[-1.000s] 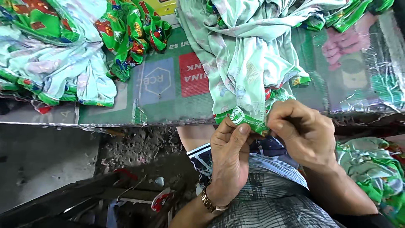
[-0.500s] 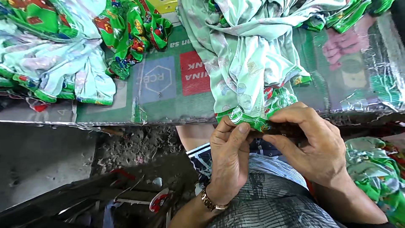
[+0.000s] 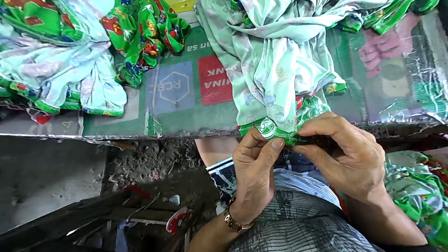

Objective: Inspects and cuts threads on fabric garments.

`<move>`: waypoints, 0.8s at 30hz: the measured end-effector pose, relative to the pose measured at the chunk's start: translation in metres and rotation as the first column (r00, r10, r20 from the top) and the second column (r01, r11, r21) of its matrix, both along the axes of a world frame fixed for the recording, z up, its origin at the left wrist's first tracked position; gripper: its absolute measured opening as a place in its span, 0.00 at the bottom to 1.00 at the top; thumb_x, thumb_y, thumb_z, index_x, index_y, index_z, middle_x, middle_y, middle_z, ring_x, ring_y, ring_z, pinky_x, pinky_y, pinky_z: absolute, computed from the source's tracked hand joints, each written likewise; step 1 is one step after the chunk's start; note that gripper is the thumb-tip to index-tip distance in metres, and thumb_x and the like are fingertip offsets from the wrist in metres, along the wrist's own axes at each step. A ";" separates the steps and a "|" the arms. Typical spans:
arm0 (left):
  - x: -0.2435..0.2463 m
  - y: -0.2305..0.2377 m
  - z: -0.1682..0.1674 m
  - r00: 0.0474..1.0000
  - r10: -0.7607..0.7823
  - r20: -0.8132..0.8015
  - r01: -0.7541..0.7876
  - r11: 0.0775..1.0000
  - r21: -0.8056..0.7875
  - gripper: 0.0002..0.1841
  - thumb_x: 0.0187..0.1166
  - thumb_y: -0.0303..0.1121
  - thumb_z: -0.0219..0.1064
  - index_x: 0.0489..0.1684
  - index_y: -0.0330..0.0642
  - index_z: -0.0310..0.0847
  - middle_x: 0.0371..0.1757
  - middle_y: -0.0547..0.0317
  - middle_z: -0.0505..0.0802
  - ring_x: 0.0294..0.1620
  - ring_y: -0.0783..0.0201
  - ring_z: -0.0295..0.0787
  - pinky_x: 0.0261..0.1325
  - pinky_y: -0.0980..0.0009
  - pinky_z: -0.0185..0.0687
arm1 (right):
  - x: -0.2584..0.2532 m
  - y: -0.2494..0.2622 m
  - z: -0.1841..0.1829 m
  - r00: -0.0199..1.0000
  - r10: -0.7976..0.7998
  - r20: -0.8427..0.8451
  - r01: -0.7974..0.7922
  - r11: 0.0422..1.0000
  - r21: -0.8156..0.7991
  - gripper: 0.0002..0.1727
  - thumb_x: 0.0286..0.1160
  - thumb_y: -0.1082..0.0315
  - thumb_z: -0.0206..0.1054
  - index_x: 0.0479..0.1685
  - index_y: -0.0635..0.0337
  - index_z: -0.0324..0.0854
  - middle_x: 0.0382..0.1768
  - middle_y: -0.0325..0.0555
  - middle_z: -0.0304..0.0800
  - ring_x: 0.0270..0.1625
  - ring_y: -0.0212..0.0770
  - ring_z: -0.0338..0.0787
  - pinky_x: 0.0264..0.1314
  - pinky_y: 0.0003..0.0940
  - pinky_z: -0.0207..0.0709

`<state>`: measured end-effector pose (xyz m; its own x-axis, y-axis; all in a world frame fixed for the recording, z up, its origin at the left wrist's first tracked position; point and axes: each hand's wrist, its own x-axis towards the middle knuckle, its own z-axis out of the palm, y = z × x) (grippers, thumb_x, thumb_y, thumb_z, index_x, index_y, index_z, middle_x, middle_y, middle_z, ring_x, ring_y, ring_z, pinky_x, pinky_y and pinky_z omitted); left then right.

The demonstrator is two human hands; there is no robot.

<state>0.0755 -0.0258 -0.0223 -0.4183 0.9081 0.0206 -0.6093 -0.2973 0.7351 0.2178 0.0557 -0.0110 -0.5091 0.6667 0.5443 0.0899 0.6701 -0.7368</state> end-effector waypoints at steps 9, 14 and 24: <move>-0.001 0.000 -0.003 0.993 0.036 -0.114 -0.035 0.999 0.003 0.07 0.79 0.26 0.70 0.50 0.42 0.89 0.45 0.57 0.95 0.47 0.68 0.94 0.57 0.68 0.90 | 0.002 0.002 -0.002 1.000 0.009 0.014 -0.009 1.000 0.002 0.06 0.77 0.67 0.73 0.46 0.57 0.84 0.43 0.34 0.88 0.47 0.21 0.87 0.47 0.13 0.82; -0.002 0.001 -0.004 0.987 0.040 -0.156 -0.041 0.999 -0.004 0.06 0.79 0.26 0.71 0.49 0.42 0.89 0.44 0.58 0.95 0.46 0.69 0.94 0.56 0.69 0.91 | 0.002 0.001 -0.003 0.999 -0.012 0.044 0.010 0.999 0.041 0.08 0.77 0.66 0.73 0.48 0.57 0.84 0.45 0.35 0.88 0.48 0.22 0.87 0.49 0.13 0.81; -0.004 -0.001 -0.007 0.967 0.026 -0.252 -0.024 1.000 0.010 0.06 0.80 0.26 0.69 0.49 0.42 0.88 0.44 0.61 0.94 0.47 0.72 0.92 0.56 0.72 0.89 | 0.000 0.004 -0.005 1.000 0.027 0.012 -0.027 1.000 0.012 0.04 0.78 0.68 0.72 0.45 0.58 0.85 0.43 0.35 0.89 0.46 0.22 0.87 0.48 0.14 0.82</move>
